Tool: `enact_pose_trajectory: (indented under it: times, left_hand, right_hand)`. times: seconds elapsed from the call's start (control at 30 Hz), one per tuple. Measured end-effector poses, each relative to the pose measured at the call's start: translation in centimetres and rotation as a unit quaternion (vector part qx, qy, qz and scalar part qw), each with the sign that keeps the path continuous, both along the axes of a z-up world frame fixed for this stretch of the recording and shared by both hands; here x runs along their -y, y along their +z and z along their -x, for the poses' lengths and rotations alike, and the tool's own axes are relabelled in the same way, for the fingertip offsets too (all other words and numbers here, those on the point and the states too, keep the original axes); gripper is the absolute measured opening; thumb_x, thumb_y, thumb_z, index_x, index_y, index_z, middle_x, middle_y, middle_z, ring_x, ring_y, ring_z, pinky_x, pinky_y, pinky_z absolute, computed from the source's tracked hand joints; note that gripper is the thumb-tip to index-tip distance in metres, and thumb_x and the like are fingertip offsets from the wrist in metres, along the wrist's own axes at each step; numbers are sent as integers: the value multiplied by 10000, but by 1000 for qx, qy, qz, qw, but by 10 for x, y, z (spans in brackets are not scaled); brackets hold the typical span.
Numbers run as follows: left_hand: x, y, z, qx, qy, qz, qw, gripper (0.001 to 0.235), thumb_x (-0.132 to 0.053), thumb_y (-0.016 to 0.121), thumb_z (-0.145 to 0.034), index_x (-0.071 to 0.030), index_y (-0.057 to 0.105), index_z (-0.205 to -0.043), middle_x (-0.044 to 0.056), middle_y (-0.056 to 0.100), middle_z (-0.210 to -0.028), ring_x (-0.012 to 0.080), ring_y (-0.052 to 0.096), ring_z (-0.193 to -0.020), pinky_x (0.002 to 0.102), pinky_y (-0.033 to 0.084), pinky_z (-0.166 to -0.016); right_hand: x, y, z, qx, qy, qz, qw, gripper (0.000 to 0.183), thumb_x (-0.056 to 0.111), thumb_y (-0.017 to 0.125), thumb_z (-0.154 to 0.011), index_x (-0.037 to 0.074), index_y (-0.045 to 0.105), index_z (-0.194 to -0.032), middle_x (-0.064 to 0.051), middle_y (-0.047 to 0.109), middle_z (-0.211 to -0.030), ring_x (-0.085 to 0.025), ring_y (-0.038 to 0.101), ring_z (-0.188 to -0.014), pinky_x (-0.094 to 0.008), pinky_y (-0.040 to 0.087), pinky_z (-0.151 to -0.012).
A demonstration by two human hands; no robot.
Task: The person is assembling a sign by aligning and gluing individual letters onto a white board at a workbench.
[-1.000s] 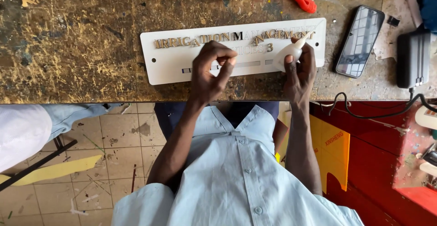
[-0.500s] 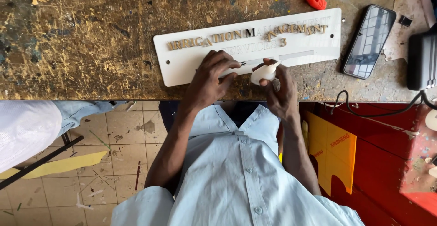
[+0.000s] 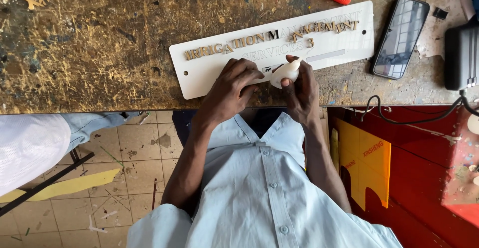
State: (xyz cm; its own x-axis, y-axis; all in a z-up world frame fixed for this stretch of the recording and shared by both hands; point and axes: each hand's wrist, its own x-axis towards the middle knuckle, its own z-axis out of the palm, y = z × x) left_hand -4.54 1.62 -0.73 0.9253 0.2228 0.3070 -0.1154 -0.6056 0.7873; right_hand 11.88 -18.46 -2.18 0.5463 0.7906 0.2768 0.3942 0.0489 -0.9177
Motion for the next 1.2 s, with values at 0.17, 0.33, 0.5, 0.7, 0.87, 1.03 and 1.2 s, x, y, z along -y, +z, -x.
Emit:
enact_pose_trajectory:
  times: [0.17,0.33,0.5,0.7,0.87,1.03,1.2]
  left_hand:
    - [-10,12,6,-26,-59,35,997,440,-129,910,-980,-104,725,-1379,125,654,-1277,387,633,-1261,536,530,-1135]
    - [-21,21,11,-23,-99,144,984,517,-311,919,-1009,-99,739,-1445,186,713,-1320,416,642,-1296,584,499,-1171]
    - [-9,-10,10,39,-8,158,987,210,-158,806,-1083,-147,793,-1293,55,779,-1160,302,733,-1151,460,586,-1054]
    - [11,-11,0,33,34,200,979,176,-75,781,-1050,-191,805,-1180,-4,771,-1063,247,737,-1063,413,603,-986]
    - [20,-3,2,49,45,278,958,164,-65,753,-1072,-148,805,-1204,55,786,-1061,239,744,-1074,427,615,-1028]
    - [24,-6,0,98,46,430,896,154,-127,698,-1147,-101,807,-1251,101,803,-1088,219,759,-1100,432,611,-1056]
    - [21,-22,-9,200,87,571,792,407,-425,554,-1251,-73,732,-1353,140,802,-1222,176,741,-1189,322,580,-1091]
  right_hand:
    - [0,5,0,5,-1,-2,1000,523,273,600,-1212,-89,495,-1574,-292,797,-1211,-389,778,-1158,-578,593,-1030]
    - [-6,9,6,-5,3,-15,1000,544,295,600,-1219,-91,485,-1584,-300,789,-1212,-386,768,-1173,-574,588,-1038]
    - [-9,15,8,-12,4,-23,1000,553,286,615,-1207,-94,499,-1592,-303,802,-1203,-392,794,-1144,-553,613,-1018]
    - [-23,11,12,-7,11,-51,999,576,301,587,-1232,-86,461,-1639,-280,796,-1231,-342,777,-1174,-530,607,-1043]
    - [-31,7,15,4,-10,-77,997,601,340,546,-1249,-68,431,-1676,-294,785,-1205,-352,777,-1128,-515,629,-1006]
    - [-35,14,24,-5,-46,-93,995,602,337,539,-1270,-36,372,-1711,-305,764,-1227,-318,743,-1105,-472,650,-995]
    - [-45,22,34,-6,-15,-119,993,529,205,730,-1174,-57,508,-1578,-290,755,-1255,-374,762,-1175,-568,614,-1119]
